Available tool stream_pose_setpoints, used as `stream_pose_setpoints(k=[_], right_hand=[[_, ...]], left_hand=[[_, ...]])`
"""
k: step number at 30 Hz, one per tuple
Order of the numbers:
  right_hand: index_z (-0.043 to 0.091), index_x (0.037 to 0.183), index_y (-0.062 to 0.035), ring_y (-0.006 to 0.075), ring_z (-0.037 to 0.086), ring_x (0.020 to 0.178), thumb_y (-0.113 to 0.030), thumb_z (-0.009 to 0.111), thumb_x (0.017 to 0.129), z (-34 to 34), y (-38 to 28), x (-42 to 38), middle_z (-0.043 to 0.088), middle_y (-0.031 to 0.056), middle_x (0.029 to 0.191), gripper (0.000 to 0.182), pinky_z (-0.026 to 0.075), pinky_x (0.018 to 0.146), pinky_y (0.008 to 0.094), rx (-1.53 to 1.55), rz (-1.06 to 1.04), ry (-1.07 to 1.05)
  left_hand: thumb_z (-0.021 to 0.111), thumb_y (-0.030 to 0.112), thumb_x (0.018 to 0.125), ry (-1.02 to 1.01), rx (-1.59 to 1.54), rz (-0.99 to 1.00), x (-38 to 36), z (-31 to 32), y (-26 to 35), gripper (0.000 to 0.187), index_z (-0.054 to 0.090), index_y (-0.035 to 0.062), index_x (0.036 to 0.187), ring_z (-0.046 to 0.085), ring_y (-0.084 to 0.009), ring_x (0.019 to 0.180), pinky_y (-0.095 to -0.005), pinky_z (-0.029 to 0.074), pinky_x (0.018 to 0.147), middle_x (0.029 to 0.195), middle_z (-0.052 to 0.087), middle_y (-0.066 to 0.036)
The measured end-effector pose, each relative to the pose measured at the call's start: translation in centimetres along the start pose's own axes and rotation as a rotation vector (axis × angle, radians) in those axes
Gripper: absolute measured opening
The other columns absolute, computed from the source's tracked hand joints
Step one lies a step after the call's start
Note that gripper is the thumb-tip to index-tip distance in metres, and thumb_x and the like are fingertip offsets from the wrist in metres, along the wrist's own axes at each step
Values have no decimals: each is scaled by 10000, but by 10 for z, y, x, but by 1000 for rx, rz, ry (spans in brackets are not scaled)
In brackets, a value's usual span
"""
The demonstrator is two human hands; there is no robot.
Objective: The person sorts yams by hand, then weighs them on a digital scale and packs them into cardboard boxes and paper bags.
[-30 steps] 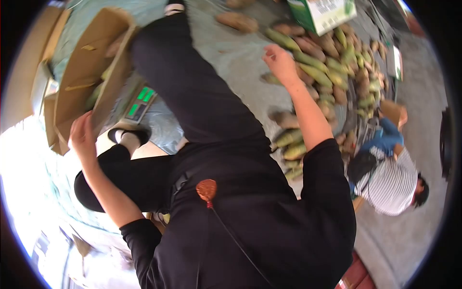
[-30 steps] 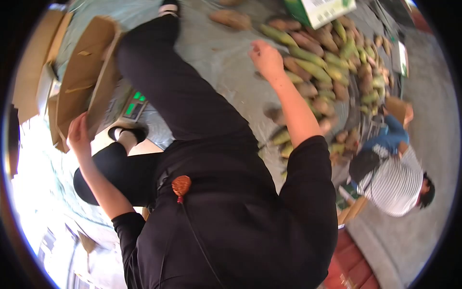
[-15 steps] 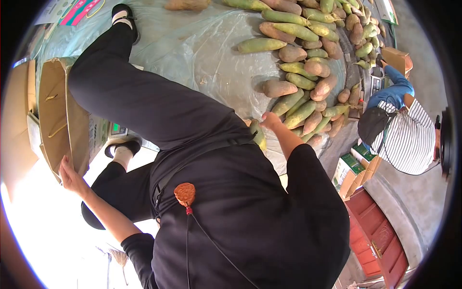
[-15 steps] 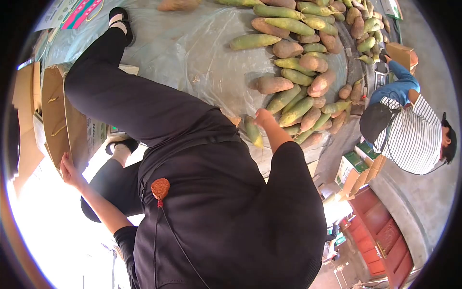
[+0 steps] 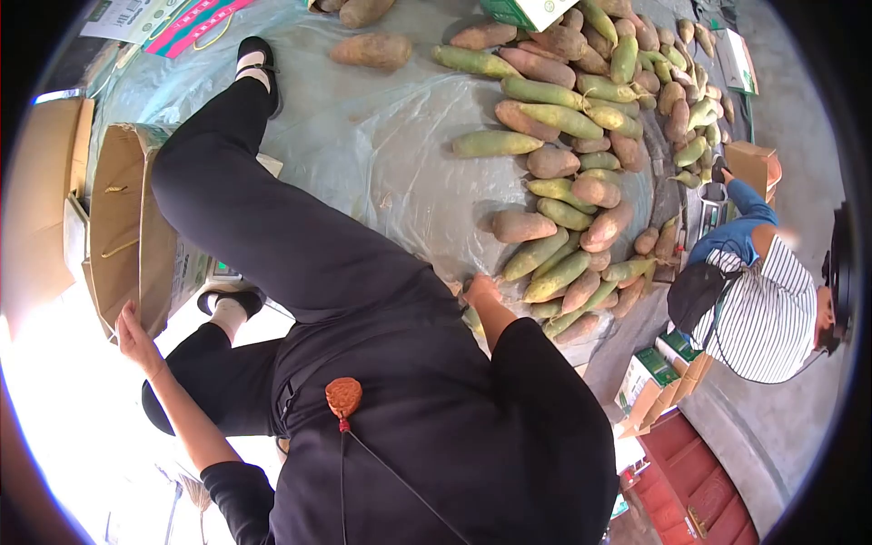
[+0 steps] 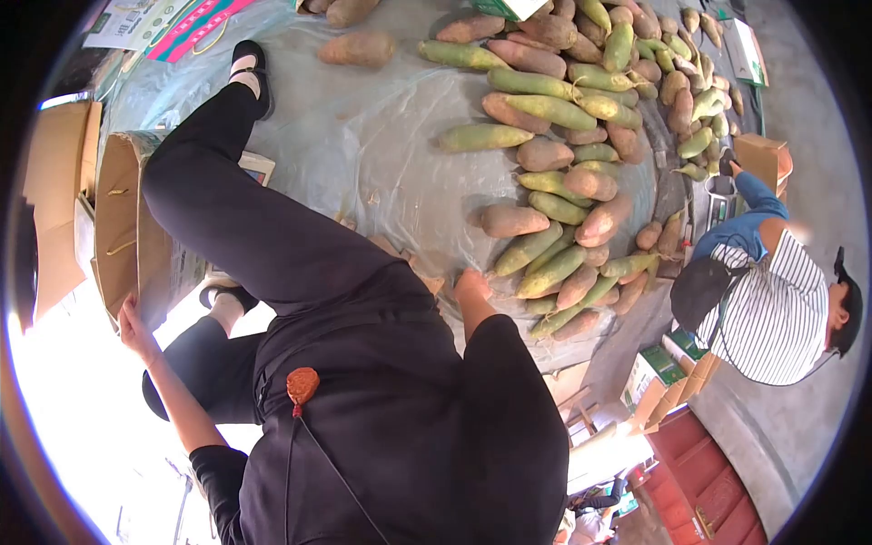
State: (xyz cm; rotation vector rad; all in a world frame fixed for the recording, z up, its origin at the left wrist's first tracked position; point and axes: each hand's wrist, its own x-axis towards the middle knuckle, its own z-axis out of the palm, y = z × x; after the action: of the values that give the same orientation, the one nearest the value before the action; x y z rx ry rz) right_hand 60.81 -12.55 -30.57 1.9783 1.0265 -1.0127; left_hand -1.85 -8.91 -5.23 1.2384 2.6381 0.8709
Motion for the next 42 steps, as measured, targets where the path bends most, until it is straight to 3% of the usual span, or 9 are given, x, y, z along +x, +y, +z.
stream_pose_setpoints(k=[8,10,15,17,18,21,24,28,42], right_hand=[[491,1180,-37,310,555,1119,-207,717,690,-4,-13,2,579,164,1184,566,470,893,391,-100,-116,-70],[509,1116,-43,326,591,1044,-207,604,792,-23,-18,1,618,178,1088,375,481,844,392,-36,-297,30],[531,998,-23,309,626,840,-188,761,665,-99,-32,35,634,158,893,437,492,761,398,409,-443,235],[520,993,-27,237,612,815,-151,755,699,-120,-38,57,622,96,900,396,501,701,371,1029,-418,110],[520,993,-27,237,612,815,-151,755,699,-134,-42,56,622,96,900,396,501,701,371,1033,-419,122],[518,1062,-27,186,587,827,-158,746,734,-169,-42,47,605,56,952,421,498,642,335,1297,-256,129],[484,1227,-37,223,600,886,-179,738,744,-163,-26,73,617,93,1008,564,486,751,358,1594,-82,312],[549,1146,-6,301,597,1013,-195,679,772,-165,-10,57,623,201,1066,439,467,849,363,843,-62,729],[662,905,-20,247,649,802,-191,679,725,-144,-76,61,673,147,848,249,500,731,343,692,-442,495]], left_hand=[[457,180,969,7,-12,10,-2,-1,5,293,623,-55,1022,586,-173,953,-283,442,880,990,630,-99],[456,168,968,2,36,48,-5,0,13,284,624,-56,1014,587,-177,949,-285,447,873,988,629,-103],[461,150,963,5,95,145,-4,2,14,266,629,-53,1004,590,-188,937,-293,460,855,986,626,-110],[462,149,962,19,82,150,-4,2,12,263,630,-49,1004,593,-194,928,-296,462,847,983,628,-108],[462,149,960,26,85,157,-3,2,11,261,633,-43,1004,595,-197,918,-298,466,833,979,630,-104],[460,153,960,42,125,162,-4,1,17,262,636,-36,1002,597,-201,913,-298,468,822,972,633,-104],[457,156,962,40,147,198,-5,1,22,264,638,-31,1002,600,-201,910,-297,470,823,975,638,-102],[484,190,954,44,117,152,1,3,14,277,643,-18,1046,610,-189,942,-297,470,856,1018,643,-90],[471,162,958,30,152,195,5,6,28,264,638,-25,1040,603,-185,942,-287,469,854,1006,638,-91]])
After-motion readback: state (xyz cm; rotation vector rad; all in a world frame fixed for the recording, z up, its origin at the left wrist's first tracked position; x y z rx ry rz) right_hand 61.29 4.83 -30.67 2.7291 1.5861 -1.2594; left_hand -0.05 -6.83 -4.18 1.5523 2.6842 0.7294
